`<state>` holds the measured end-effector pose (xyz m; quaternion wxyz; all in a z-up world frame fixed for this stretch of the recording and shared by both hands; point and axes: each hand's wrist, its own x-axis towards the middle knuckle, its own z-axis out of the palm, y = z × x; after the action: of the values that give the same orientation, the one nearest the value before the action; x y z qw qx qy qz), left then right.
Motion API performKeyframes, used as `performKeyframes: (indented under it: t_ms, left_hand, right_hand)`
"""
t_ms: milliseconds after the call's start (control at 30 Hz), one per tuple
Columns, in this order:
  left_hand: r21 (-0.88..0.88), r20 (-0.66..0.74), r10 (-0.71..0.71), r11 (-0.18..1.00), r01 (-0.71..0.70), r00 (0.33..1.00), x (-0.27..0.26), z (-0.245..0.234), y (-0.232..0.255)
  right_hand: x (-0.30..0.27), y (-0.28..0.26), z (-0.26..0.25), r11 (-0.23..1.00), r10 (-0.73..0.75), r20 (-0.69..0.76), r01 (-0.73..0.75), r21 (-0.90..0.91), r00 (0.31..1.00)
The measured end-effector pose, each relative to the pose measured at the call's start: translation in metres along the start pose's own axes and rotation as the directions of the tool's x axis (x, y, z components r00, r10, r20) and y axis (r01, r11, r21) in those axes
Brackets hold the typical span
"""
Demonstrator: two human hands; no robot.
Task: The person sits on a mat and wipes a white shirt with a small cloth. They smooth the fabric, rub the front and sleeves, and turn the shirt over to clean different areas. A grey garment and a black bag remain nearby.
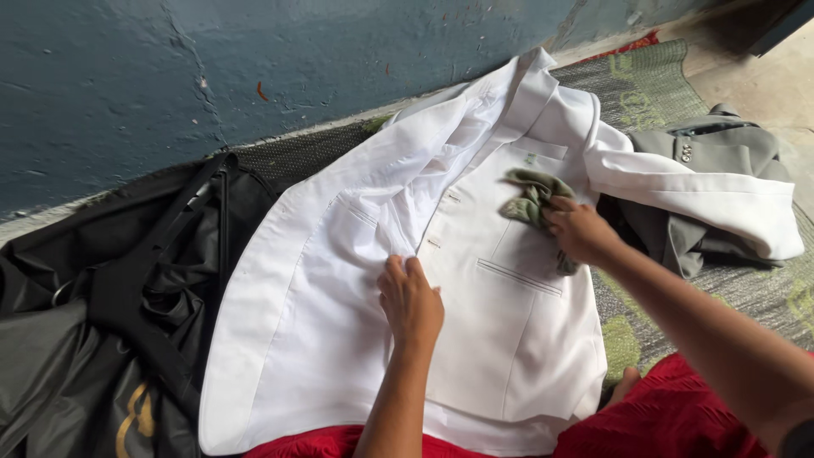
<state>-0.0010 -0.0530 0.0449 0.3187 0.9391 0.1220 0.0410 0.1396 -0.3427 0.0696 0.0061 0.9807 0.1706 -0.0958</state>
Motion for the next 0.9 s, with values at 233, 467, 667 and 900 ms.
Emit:
performKeyframes:
  t_ms: [233, 467, 667, 900]
  left_hand:
    - [-0.231, 0.145, 0.061, 0.973, -0.027, 0.988, 0.001, -0.036, 0.022]
    - [-0.257, 0.236, 0.256, 0.947, -0.193, 0.937, -0.061, -0.088, 0.044]
    - [-0.063, 0.591, 0.152, 0.988, -0.143, 0.792, -0.107, -0.108, 0.028]
    - [0.253, 0.656, -0.108, 0.964, -0.082, 0.747, -0.051, -0.04, 0.002]
  right_hand:
    - [-0.094, -0.02, -0.01, 0.963, 0.042, -0.276, 0.035, 0.269, 0.96]
    - [-0.09, -0.046, -0.034, 0.881, 0.049, -0.37, 0.135, 0.454, 0.928]
    - [-0.076, -0.064, -0.021, 0.855, -0.025, -0.232, 0.141, 0.5, 0.972]
    - [-0.078, -0.09, 0.018, 0.923, -0.214, 0.065, 0.179, 0.341, 0.975]
